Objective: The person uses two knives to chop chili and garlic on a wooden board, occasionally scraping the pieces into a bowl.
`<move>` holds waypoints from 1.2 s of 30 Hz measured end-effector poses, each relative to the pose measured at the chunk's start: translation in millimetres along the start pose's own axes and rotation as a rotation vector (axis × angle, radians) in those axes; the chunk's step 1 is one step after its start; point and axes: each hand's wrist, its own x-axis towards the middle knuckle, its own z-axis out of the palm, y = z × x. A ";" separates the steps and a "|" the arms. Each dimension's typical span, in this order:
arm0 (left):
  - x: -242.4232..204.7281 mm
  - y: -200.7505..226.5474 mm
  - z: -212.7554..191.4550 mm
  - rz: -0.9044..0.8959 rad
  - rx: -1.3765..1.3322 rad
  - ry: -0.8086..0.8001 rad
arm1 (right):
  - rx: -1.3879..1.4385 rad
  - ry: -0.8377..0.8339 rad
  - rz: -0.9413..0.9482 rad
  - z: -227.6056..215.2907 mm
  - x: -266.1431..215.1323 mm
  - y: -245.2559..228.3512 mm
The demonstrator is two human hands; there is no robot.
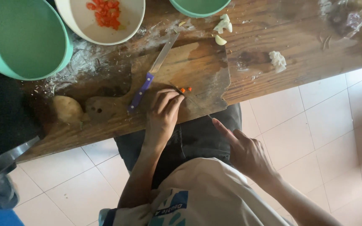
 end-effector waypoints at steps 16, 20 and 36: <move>1.6 0.9 2.2 -0.005 0.052 0.117 | 0.144 0.077 0.086 4.3 -28.2 -3.3; -1.6 -1.2 -0.9 0.015 0.110 0.053 | 0.202 0.104 0.080 11.0 -36.9 -2.9; -3.8 -5.3 -1.3 -0.003 0.036 0.034 | 0.197 0.017 0.050 6.3 -30.7 -6.0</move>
